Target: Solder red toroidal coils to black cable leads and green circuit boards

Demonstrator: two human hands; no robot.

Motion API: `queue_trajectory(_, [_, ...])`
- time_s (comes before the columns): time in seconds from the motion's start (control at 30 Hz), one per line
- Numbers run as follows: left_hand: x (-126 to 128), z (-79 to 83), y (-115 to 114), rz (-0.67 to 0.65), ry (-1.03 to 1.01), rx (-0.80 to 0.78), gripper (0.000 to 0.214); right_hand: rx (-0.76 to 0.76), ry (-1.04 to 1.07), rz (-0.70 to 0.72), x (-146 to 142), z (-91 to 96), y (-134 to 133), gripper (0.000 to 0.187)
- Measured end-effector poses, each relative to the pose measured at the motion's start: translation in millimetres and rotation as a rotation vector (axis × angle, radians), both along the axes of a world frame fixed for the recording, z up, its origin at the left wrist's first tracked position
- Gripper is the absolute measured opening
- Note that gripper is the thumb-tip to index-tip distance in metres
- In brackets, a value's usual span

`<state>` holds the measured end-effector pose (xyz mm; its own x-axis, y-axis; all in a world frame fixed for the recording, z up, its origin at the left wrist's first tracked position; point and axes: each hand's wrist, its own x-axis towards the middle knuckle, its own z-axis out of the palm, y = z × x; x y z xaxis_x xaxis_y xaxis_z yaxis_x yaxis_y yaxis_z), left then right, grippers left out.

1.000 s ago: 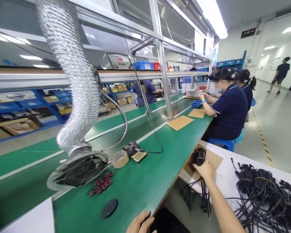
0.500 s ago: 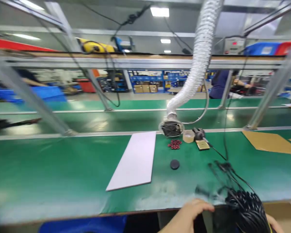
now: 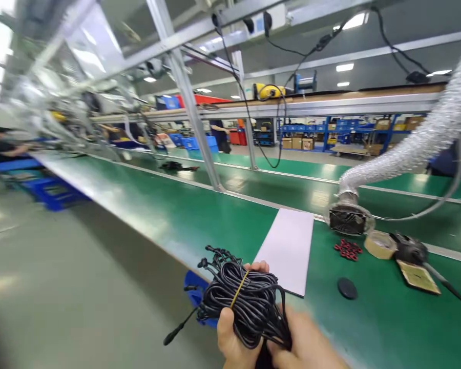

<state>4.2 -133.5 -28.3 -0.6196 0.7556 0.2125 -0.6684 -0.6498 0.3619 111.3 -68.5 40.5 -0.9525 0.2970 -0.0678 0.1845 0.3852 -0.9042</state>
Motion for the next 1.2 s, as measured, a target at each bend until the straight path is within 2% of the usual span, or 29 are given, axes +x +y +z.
queue_trajectory(0.07, [-33.8,2.3,-13.2,0.142,0.027,0.09,0.073,0.329,-0.109,0.083,-16.2,35.7,11.3,0.014])
queue_trajectory(0.13, [-70.0,-0.6,-37.1,0.273,0.042,0.114,0.071,0.742,-0.181,0.121,-34.4,74.2,20.3,0.009])
queue_trajectory(0.2, [-106.2,-8.7,-69.1,0.389,0.031,-0.044,0.077,1.046,-0.127,0.258,-58.1,111.3,21.5,0.011])
queue_trajectory(0.27, [-137.1,-18.4,-104.9,0.55,-0.04,-0.352,0.075,1.212,-0.028,0.438,-86.4,141.6,12.9,0.011])
queue_trajectory(0.33, [-155.2,-24.1,-139.3,0.764,-0.126,-0.708,0.061,1.294,0.059,0.604,-115.1,159.8,-4.5,0.004])
queue_trajectory(0.4, [-156.2,-21.8,-165.7,1.03,-0.097,-0.841,0.065,1.323,0.121,0.774,-140.5,163.9,-27.4,0.005])
queue_trajectory(0.43, [-150.8,-17.4,-174.0,1.097,0.028,-0.839,0.073,1.325,0.152,0.86,-151.6,161.6,-39.3,0.007])
queue_trajectory(0.47, [-142.6,-11.3,-178.5,1.088,0.218,-0.822,0.082,1.325,0.188,0.943,-161.5,157.6,-50.4,0.008])
queue_trajectory(0.5, [-133.0,-3.8,-179.2,0.985,0.456,-0.814,0.088,1.33,0.217,1.015,-170.3,153.1,-59.9,0.01])
queue_trajectory(0.53, [-123.3,4.5,-176.6,0.809,0.677,-0.83,0.088,1.345,0.23,1.086,-178.2,149.1,-66.9,0.012])
queue_trajectory(0.57, [-114.7,13.0,-171.4,0.611,0.841,-0.855,0.077,1.368,0.254,1.146,-184.9,146.0,-70.7,0.012])
queue_trajectory(0.63, [-103.7,29.2,-157.5,0.341,0.946,-0.845,0.043,1.398,0.431,1.167,-194.3,142.4,-68.3,0.013])
queue_trajectory(0.67, [-101.9,36.3,-150.8,0.314,0.908,-0.815,0.038,1.391,0.591,1.089,-196.5,140.5,-62.8,0.013])
queue_trajectory(0.7, [-102.2,42.8,-145.3,0.342,0.828,-0.774,0.038,1.348,0.765,0.949,-196.6,137.3,-55.4,0.013])
queue_trajectory(0.77, [-107.1,54.5,-139.0,0.499,0.596,-0.672,0.037,1.133,0.987,0.594,-189.8,124.3,-39.5,0.015])
queue_trajectory(0.8, [-110.1,60.2,-138.1,0.582,0.469,-0.604,0.033,0.989,0.978,0.474,-183.3,114.5,-32.9,0.027])
queue_trajectory(0.83, [-112.5,65.9,-138.0,0.639,0.355,-0.526,0.028,0.835,0.898,0.426,-175.1,103.2,-27.7,0.046])
queue_trajectory(0.87, [-114.0,71.6,-138.1,0.68,0.255,-0.437,0.024,0.68,0.767,0.456,-165.9,91.6,-23.9,0.065])
queue_trajectory(0.93, [-113.3,81.7,-136.3,0.712,0.117,-0.281,0.015,0.39,0.46,0.593,-147.5,71.4,-18.5,0.082])
queue_trajectory(1.0, [-109.1,88.1,-128.5,0.714,0.075,-0.19,0.011,0.171,0.231,0.663,-133.1,58.5,-11.6,0.084])
queue_trajectory(1.1, [-102.5,87.5,-104.6,0.757,0.162,-0.138,0.016,-0.041,0.132,0.575,-122.7,49.1,6.4,0.081])
queue_trajectory(1.17, [-100.8,81.4,-84.9,0.779,0.274,-0.146,0.036,-0.173,0.149,0.501,-120.8,43.6,19.9,0.07])
queue_trajectory(1.2, [-100.7,77.5,-75.7,0.732,0.324,-0.165,0.052,-0.224,0.171,0.472,-120.2,40.6,25.6,0.063])
